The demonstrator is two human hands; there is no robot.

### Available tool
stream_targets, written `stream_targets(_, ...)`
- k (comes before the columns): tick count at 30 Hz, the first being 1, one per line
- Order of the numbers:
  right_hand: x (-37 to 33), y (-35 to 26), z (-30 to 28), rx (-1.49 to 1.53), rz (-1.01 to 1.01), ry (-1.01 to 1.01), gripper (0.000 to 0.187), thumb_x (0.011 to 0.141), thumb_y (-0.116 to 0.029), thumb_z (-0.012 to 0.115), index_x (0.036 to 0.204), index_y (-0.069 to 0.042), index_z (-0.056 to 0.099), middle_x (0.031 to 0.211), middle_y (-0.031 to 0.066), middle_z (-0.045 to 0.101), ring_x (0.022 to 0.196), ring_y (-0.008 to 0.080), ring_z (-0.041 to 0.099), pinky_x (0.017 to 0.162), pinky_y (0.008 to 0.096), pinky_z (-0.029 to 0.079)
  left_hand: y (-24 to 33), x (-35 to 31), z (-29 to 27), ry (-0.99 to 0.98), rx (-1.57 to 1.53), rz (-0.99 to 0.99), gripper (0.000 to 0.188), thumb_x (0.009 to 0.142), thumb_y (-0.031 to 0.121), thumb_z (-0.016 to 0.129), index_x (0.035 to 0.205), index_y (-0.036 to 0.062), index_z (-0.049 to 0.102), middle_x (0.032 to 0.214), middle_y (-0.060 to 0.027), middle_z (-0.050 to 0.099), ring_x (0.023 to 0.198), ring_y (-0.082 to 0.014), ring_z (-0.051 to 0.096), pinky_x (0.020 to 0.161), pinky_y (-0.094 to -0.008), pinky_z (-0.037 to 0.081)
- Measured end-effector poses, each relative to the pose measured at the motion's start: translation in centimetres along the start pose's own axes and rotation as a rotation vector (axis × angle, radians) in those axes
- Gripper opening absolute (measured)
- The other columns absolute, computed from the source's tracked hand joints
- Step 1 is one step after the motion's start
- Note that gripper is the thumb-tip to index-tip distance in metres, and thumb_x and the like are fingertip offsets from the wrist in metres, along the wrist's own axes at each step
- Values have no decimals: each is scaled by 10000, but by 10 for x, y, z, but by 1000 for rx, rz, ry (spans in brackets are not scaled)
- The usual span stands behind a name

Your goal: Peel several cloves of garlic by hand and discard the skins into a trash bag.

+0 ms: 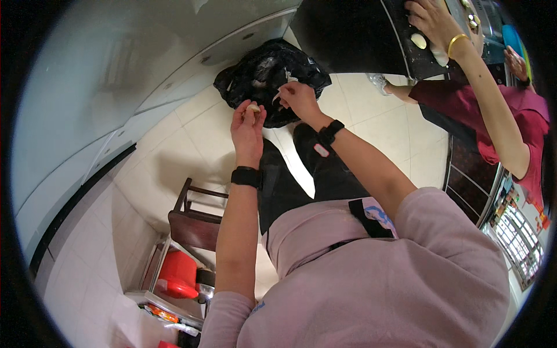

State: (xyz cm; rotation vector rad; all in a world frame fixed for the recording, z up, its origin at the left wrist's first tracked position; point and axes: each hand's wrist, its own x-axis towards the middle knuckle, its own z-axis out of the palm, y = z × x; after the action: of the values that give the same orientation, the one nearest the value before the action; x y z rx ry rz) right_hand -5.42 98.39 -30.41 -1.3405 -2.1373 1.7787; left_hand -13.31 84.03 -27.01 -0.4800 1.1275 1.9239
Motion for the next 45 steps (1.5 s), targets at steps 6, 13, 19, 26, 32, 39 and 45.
stream_targets(6,23,19,6,-177,-221,139,205,838,-153,563,934,10,643,706,103,647,659,138,646,612,250,497,-11,4,5,-50,112,64,269,891,54,541,1143,-17,477,999,-84,542,944,-165,541,943,-325,452)
stream_targets(13,-9,-38,-2,-28,-218,-185,235,836,-216,567,941,-28,662,849,165,655,786,289,639,713,329,494,-8,0,9,25,603,222,248,851,42,600,1085,4,525,975,-46,569,911,-108,526,828,-227,429)
stream_targets(19,-19,-44,-11,-184,-278,-277,228,847,-193,589,1000,-38,659,802,123,667,692,163,633,649,259,489,-13,3,9,0,647,292,214,826,20,623,1028,4,554,951,-22,579,839,-86,524,765,-210,432)
stream_targets(26,-22,-47,-12,-177,-347,-273,219,838,-179,590,997,-43,655,792,138,661,697,214,648,641,282,495,-9,-1,10,-7,749,351,192,818,3,619,1008,9,599,892,-8,592,782,-71,524,712,-200,442)
stream_targets(32,-17,-48,-12,-333,-460,-287,193,798,-180,609,929,-47,658,785,154,643,706,275,642,632,311,500,-6,-4,12,24,828,317,195,813,5,622,1008,11,616,871,-15,607,772,-74,540,709,-203,447)
stream_targets(39,-18,-47,-14,-300,-398,-190,199,752,-194,635,875,-40,662,746,152,639,676,283,638,617,328,503,-8,-5,21,2,965,377,157,834,17,597,991,12,611,870,-51,631,779,-103,575,715,-236,464)
stream_targets(45,-24,-48,1,-215,-296,-159,239,740,-203,655,849,9,637,744,169,642,683,279,644,633,318,505,-9,-6,12,-7,989,419,149,845,7,569,992,18,590,878,-68,635,794,-134,588,733,-265,468)
